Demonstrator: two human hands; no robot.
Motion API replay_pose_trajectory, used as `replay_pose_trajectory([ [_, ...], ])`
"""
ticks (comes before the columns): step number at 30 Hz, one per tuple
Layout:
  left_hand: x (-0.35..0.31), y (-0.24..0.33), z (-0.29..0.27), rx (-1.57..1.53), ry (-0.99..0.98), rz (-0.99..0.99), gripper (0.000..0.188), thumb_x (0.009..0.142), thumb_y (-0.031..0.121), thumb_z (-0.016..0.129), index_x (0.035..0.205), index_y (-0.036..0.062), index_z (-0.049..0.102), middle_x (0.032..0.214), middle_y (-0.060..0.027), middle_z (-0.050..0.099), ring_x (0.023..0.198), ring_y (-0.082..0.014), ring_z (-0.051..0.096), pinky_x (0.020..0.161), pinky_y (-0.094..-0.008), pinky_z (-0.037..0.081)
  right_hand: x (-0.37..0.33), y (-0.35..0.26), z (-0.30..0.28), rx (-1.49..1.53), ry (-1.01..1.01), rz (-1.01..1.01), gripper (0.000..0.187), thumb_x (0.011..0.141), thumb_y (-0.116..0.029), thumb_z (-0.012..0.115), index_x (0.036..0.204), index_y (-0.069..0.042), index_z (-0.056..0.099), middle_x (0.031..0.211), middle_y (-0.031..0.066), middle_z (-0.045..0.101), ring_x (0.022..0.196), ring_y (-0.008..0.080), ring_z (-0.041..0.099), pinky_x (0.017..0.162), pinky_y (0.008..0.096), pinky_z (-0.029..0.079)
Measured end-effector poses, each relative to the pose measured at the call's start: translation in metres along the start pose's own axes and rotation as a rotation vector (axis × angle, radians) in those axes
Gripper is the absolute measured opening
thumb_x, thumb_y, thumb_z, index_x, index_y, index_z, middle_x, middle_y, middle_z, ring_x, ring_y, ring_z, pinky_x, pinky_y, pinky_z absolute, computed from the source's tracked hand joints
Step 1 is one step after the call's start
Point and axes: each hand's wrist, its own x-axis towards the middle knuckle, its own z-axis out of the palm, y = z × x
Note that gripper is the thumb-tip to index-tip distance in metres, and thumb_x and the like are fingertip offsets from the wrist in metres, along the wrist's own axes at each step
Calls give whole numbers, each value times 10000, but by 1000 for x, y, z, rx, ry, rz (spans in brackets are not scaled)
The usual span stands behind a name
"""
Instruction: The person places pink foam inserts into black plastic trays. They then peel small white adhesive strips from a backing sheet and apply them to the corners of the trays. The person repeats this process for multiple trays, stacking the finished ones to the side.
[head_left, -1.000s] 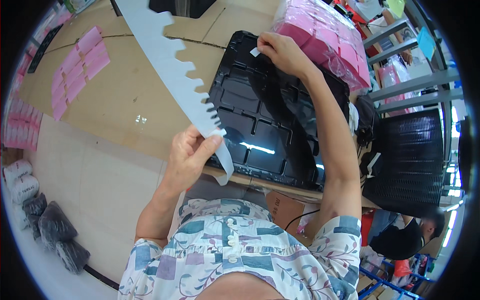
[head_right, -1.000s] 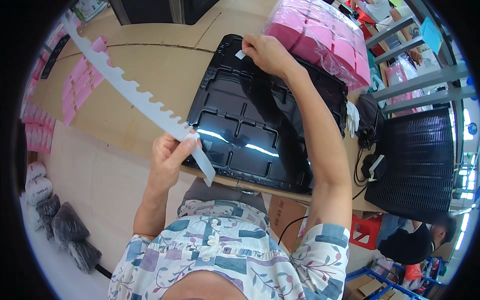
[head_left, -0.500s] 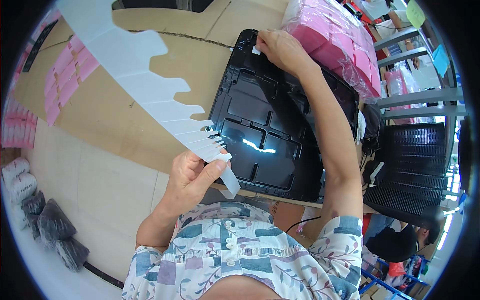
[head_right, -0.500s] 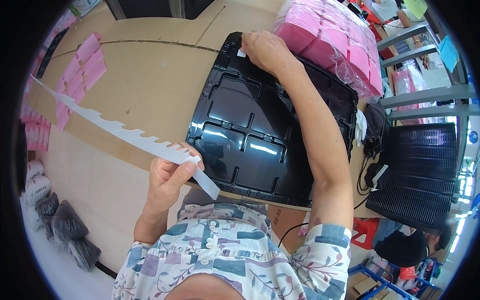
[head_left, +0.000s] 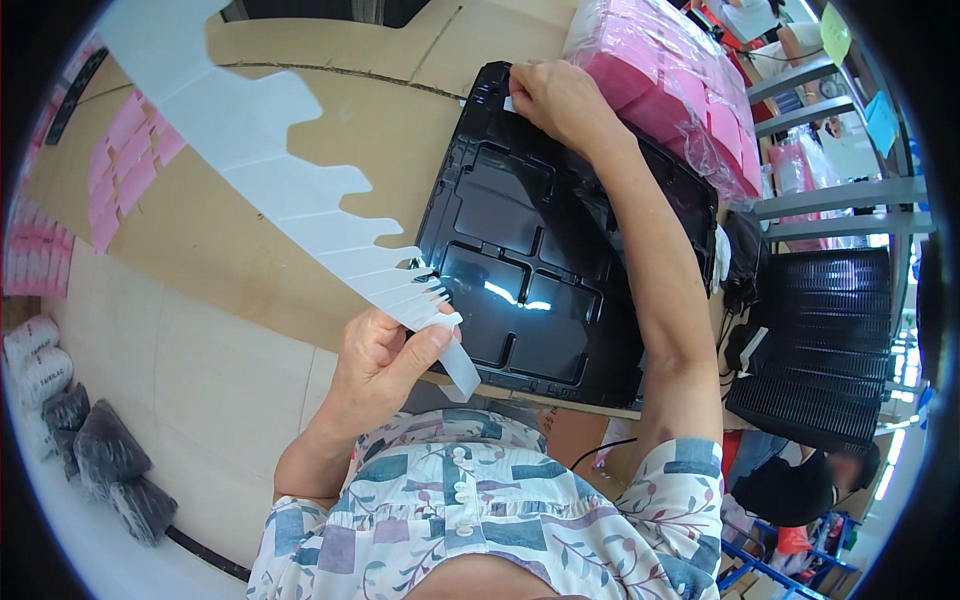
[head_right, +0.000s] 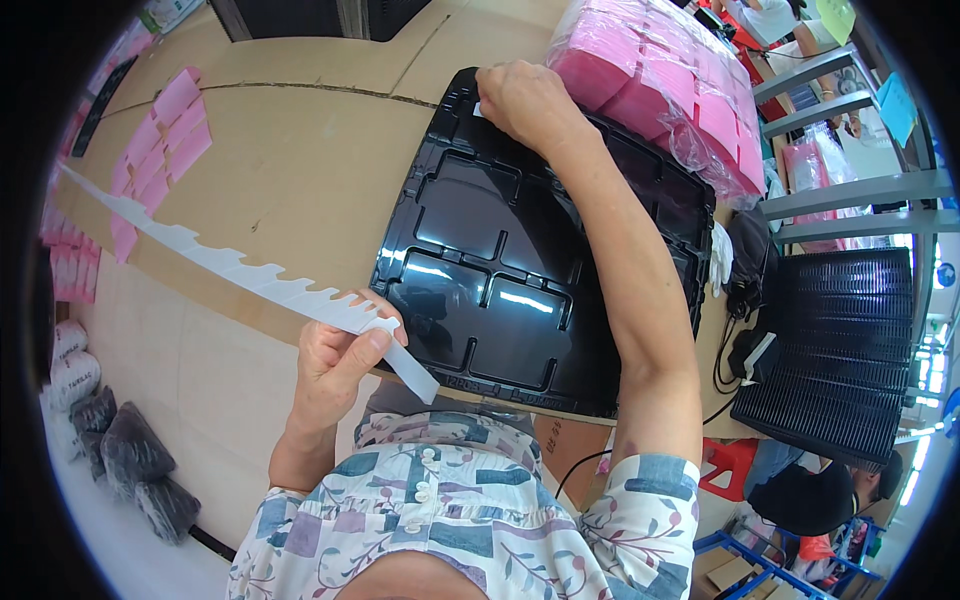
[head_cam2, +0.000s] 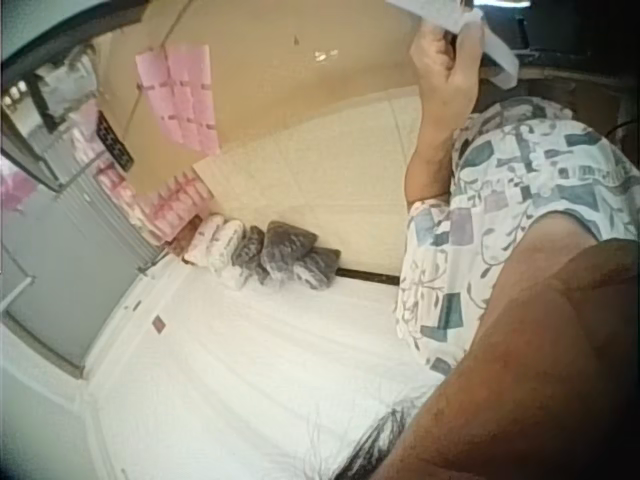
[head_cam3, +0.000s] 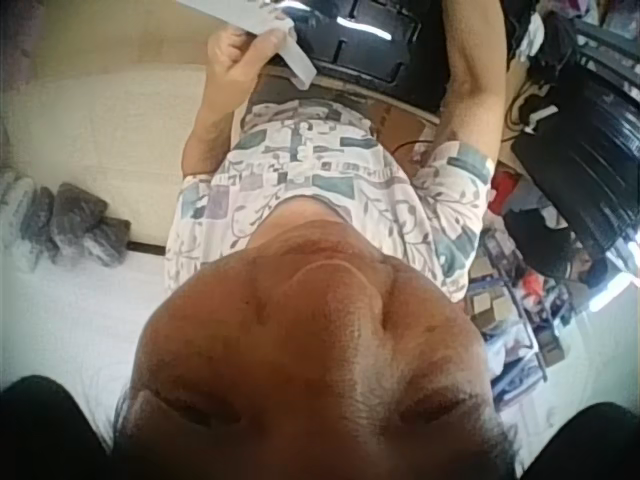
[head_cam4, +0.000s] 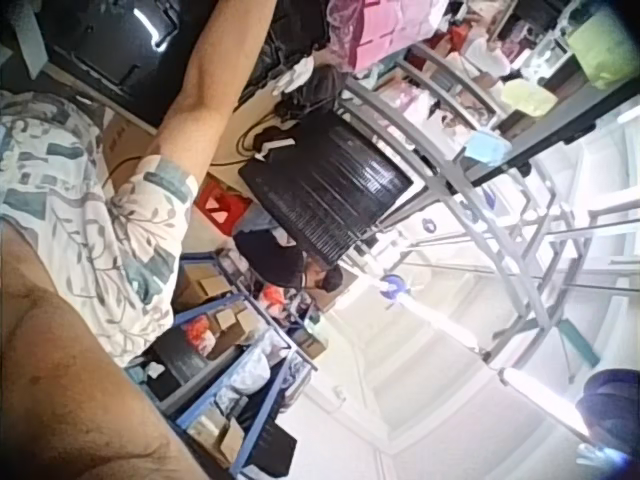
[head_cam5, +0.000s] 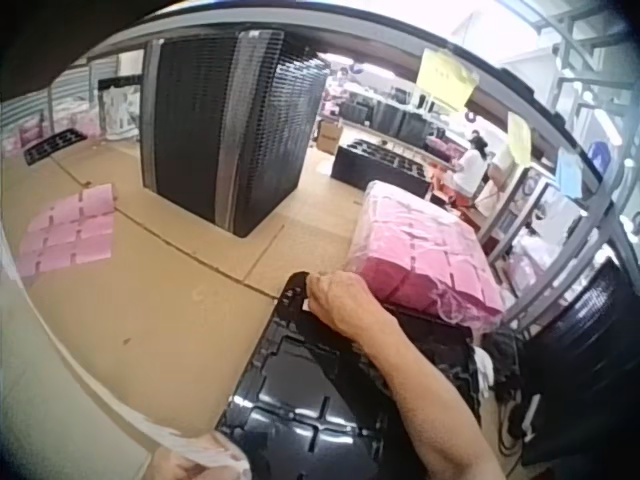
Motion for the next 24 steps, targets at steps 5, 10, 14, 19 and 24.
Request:
replay_pose_trajectory([
  [5, 0, 0, 1, 9, -2, 8, 178, 957, 82, 605, 1095, -29, 625, 952, -88, 676, 895, -143, 632, 820, -296, 498, 0, 0, 8, -98, 55, -202, 106, 842, -124, 612, 842, -21, 591, 753, 164, 645, 737, 363, 653, 709, 469, 519],
  [10, 0, -1, 0, 29, -9, 16, 168, 957, 78, 600, 1084, -30, 625, 946, -91, 667, 880, -145, 623, 804, -301, 496, 1, 8, 0, 84, -60, -58, 119, 830, -119, 620, 844, -10, 573, 738, 164, 640, 729, 374, 649, 686, 467, 515],
  [14, 2, 1, 5, 31, 20, 25, 128, 946, 92, 594, 1000, -21, 625, 938, -92, 626, 824, -130, 580, 715, -270, 461, 0, -3, 9, -71, 18, 15, 100, 820, -111, 616, 823, -17, 584, 747, 168, 652, 727, 391, 641, 659, 464, 503],
  [19, 3, 3, 3, 69, 32, 29, 134, 943, 117, 598, 954, -16, 619, 927, -98, 606, 792, -122, 560, 676, -260, 446, -4, 2, 3, 385, -60, -74, 124, 838, -130, 623, 860, -8, 614, 666, 127, 591, 609, 237, 598, 576, 364, 469],
  [24, 3, 3, 6, 10, 32, 19, 103, 922, 81, 624, 961, -14, 612, 932, -105, 610, 790, -122, 566, 683, -267, 453, -27, 27, -10, 1193, 175, 679, 119, 915, -151, 611, 860, -48, 632, 860, 46, 681, 555, 38, 436, 496, 188, 349],
])
